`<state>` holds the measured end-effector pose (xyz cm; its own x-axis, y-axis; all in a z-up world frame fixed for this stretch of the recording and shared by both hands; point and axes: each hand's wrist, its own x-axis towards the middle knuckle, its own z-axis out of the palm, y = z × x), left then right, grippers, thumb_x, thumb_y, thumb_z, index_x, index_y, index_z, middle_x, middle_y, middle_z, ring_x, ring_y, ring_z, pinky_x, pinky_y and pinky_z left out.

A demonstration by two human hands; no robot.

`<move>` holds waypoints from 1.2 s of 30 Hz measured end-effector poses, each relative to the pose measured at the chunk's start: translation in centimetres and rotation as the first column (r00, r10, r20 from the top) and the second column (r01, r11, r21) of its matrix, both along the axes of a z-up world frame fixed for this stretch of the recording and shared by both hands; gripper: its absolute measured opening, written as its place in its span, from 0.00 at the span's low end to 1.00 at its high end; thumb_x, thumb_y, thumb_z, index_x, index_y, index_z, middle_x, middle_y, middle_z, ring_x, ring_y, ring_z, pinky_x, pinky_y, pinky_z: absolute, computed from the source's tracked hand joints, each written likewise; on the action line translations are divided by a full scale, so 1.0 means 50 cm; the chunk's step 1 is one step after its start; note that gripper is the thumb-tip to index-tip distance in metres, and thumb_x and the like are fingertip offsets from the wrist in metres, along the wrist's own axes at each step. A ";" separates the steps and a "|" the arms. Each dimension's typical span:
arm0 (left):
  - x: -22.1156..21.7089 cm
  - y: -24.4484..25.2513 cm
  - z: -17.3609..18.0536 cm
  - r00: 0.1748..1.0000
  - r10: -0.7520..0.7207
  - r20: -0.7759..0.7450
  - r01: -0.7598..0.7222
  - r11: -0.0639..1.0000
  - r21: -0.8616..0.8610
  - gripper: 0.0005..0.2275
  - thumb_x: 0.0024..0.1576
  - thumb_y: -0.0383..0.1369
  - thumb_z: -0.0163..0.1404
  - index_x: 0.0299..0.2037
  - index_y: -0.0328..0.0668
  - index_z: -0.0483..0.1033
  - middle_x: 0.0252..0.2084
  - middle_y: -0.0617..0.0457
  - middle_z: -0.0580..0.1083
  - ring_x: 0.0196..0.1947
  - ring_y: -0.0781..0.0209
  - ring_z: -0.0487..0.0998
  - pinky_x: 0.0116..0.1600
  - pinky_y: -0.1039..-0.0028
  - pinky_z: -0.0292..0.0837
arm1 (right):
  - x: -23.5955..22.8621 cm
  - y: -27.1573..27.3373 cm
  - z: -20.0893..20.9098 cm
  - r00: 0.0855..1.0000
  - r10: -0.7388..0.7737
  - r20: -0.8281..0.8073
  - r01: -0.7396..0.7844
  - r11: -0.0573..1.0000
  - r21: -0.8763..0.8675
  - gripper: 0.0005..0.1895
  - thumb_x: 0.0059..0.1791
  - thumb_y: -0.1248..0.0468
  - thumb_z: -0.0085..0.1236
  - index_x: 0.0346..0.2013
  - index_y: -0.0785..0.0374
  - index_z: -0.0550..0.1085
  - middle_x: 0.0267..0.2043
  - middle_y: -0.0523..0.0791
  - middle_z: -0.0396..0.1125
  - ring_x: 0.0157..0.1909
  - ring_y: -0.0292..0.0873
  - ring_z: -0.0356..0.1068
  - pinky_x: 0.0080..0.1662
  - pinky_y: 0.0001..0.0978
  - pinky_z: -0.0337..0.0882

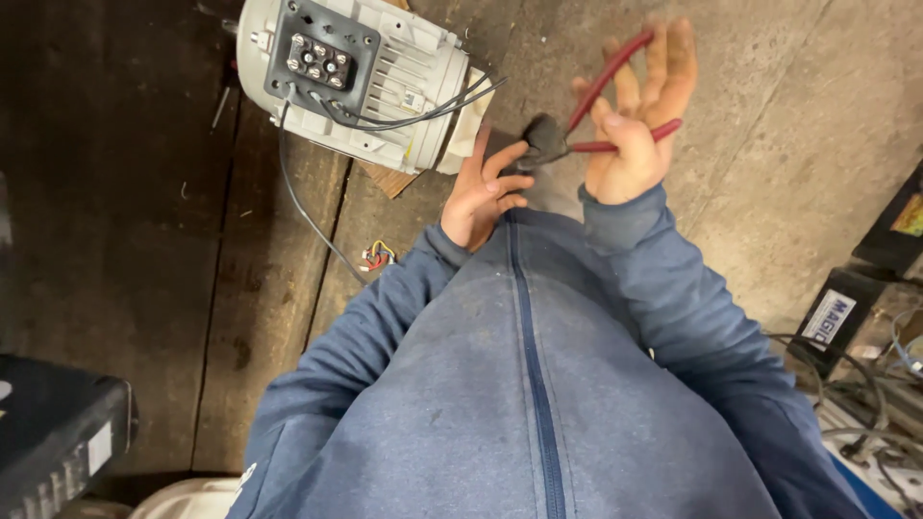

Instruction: The person fits a white plastic impeller onto the shaft of an electric pump motor, then taps the pump housing with a hammer to seat it. They use pliers on a fitting at the pump base and finally wipe the pump housing with a cloth.

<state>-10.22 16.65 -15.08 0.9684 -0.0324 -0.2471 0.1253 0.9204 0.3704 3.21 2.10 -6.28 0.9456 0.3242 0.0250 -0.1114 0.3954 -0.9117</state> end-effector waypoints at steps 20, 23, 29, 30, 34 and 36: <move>0.095 -0.126 0.036 0.964 0.111 -0.241 0.002 0.905 0.425 0.18 0.68 0.32 0.47 0.67 0.36 0.70 0.42 0.52 0.79 0.39 0.69 0.78 0.48 0.77 0.75 | 0.208 -0.134 -0.047 0.863 0.379 0.333 -0.186 0.853 -0.488 0.49 0.48 0.56 0.70 0.78 0.59 0.54 0.79 0.46 0.46 0.80 0.52 0.51 0.76 0.50 0.56; 0.125 -0.145 0.046 0.918 0.250 -0.308 -0.108 0.904 0.413 0.18 0.66 0.32 0.48 0.66 0.36 0.71 0.41 0.52 0.79 0.38 0.69 0.79 0.48 0.76 0.78 | 0.299 -0.074 0.017 0.484 0.696 0.530 -0.052 0.628 -0.777 0.40 0.45 0.55 0.77 0.65 0.64 0.66 0.69 0.51 0.64 0.73 0.58 0.63 0.73 0.52 0.63; 0.173 -0.225 0.030 0.742 0.552 -0.380 -0.148 0.688 0.710 0.13 0.65 0.31 0.50 0.55 0.32 0.77 0.38 0.51 0.80 0.35 0.69 0.79 0.43 0.76 0.78 | 0.301 0.008 -0.034 -0.207 0.857 0.472 -0.378 0.375 -0.847 0.34 0.43 0.56 0.70 0.59 0.66 0.69 0.59 0.53 0.69 0.62 0.58 0.68 0.63 0.52 0.63; 0.172 -0.237 0.020 0.666 0.658 -0.351 -0.230 0.629 0.743 0.12 0.65 0.32 0.50 0.54 0.31 0.76 0.39 0.51 0.80 0.37 0.69 0.79 0.45 0.76 0.77 | 0.300 0.017 -0.058 -0.219 0.861 0.459 -0.419 0.341 -0.841 0.33 0.45 0.59 0.68 0.62 0.67 0.68 0.59 0.53 0.69 0.63 0.57 0.68 0.64 0.50 0.64; 0.152 -0.273 0.003 0.464 0.833 -0.301 -0.183 0.423 0.887 0.12 0.66 0.33 0.49 0.53 0.32 0.75 0.41 0.52 0.79 0.41 0.69 0.78 0.48 0.76 0.76 | 0.294 0.043 -0.139 -0.336 0.856 0.394 -0.525 0.177 -0.832 0.32 0.48 0.64 0.63 0.66 0.65 0.66 0.57 0.52 0.70 0.61 0.56 0.69 0.61 0.45 0.68; 0.148 -0.273 0.007 0.469 0.824 -0.317 -0.227 0.460 0.858 0.11 0.66 0.33 0.49 0.52 0.32 0.75 0.41 0.51 0.79 0.41 0.69 0.78 0.48 0.75 0.75 | 0.297 0.038 -0.181 -0.346 0.876 0.336 -0.560 0.095 -0.823 0.31 0.49 0.63 0.62 0.66 0.65 0.66 0.54 0.53 0.71 0.57 0.56 0.71 0.57 0.44 0.70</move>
<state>-2.81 2.99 -14.75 0.2506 0.8649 -0.4348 0.1658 0.4041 0.8995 18.08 3.99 -15.35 -0.5277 0.8471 0.0621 0.5039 0.3711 -0.7800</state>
